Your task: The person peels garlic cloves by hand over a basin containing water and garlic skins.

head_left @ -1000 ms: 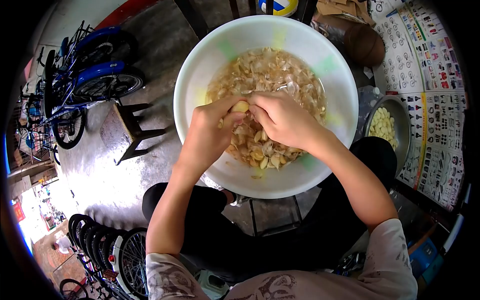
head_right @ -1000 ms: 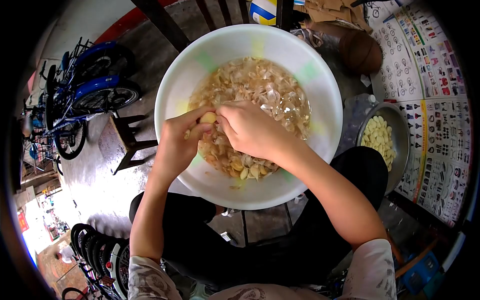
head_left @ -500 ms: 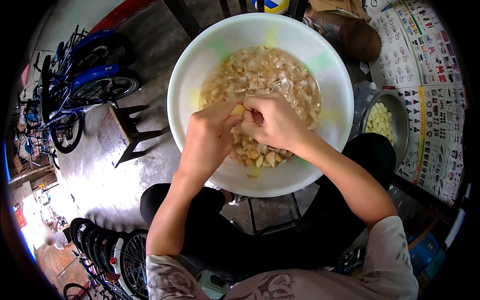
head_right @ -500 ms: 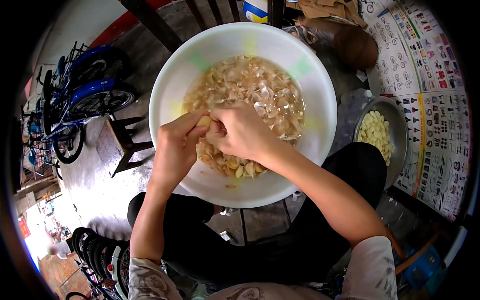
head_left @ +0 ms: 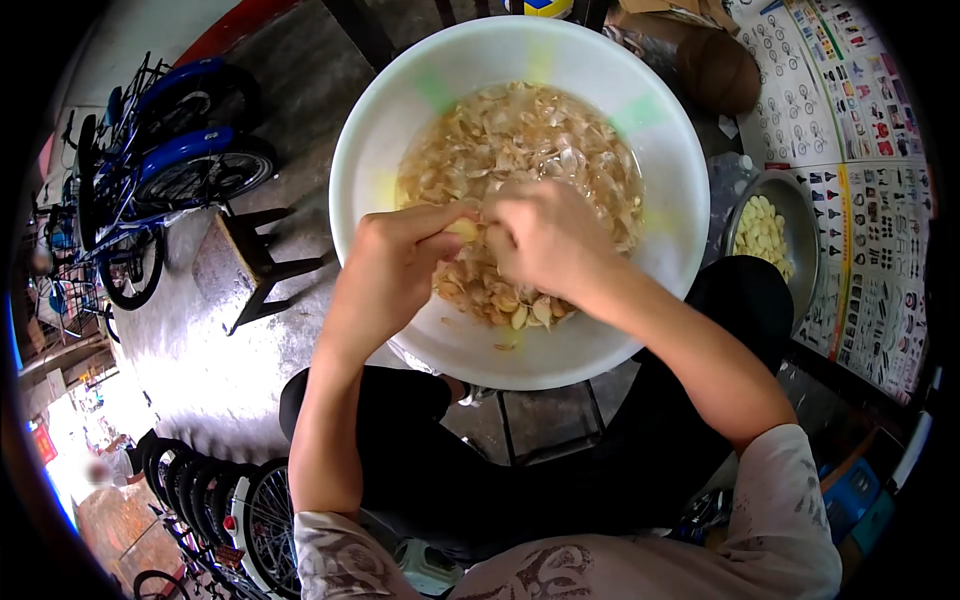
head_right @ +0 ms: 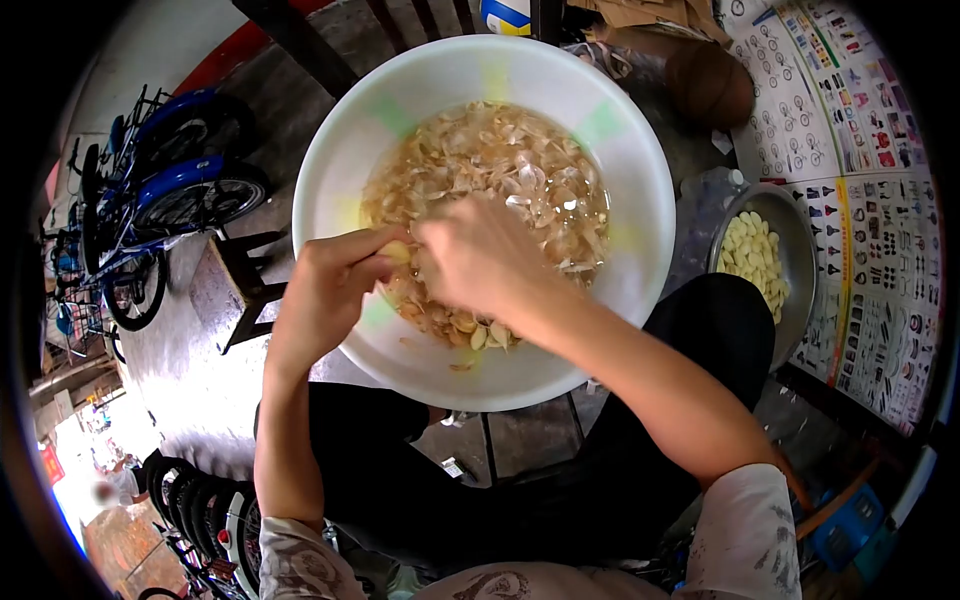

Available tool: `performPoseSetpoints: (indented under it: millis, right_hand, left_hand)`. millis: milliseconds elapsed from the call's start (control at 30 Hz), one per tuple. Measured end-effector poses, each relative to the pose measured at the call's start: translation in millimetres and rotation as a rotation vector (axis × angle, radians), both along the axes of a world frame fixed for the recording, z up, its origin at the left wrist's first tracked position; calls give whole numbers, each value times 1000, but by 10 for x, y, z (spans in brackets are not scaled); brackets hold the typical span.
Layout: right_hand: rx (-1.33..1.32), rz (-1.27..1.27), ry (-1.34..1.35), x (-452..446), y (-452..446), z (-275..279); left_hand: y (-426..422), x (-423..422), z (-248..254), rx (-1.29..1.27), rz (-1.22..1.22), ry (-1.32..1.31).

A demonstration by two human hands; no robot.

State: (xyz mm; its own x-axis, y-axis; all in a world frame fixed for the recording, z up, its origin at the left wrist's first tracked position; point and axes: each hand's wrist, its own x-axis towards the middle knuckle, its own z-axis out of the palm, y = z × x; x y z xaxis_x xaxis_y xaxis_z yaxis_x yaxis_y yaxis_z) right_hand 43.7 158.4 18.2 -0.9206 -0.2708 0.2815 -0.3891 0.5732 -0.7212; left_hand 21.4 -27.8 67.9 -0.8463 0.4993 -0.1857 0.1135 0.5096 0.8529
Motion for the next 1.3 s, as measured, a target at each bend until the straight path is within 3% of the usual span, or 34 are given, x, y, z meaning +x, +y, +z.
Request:
performPoseSetpoints:
  millis: [67, 133, 200, 233, 267, 333, 400, 467, 700, 800, 1000, 1300]
  right_hand:
    - [-34, -5, -270, -158, 221, -7]
    - [-75, -20, -104, -222, 300, -11]
    - [-253, -97, -301, -194, 318, 40]
    - [-248, -12, -455, -176, 335, 82]
    - [-248, -11, -455, -160, 284, 120]
    - [-538, 54, -415, -128, 150, 206]
    - [-492, 122, -475, -137, 173, 267]
    - [-375, 200, -299, -171, 187, 163]
    - [-460, 186, -357, -196, 212, 213]
    - [-579, 102, -377, -173, 185, 175]
    - [-415, 27, -52, -153, 170, 129]
    - [-340, 76, 43, -159, 186, 121]
  left_hand:
    - [-53, -24, 78, -27, -7, -114]
    - [-92, -67, 106, -55, 2, -214]
    - [-97, -60, 33, -49, 80, -215]
    - [-96, -44, 12, -50, 82, -218]
    - [-82, -41, -6, -37, 78, -225]
    - [-59, -34, -46, -24, 74, -234]
    - [-43, -22, -74, 28, 49, -260]
    - [-24, -30, -62, 97, 73, -309]
    - [-34, -104, -54, 421, 210, -704]
    - [31, -77, -60, 355, 235, -619]
    - [20, -100, -44, 163, 96, -266]
    - [-13, -110, -74, 201, 25, -300]
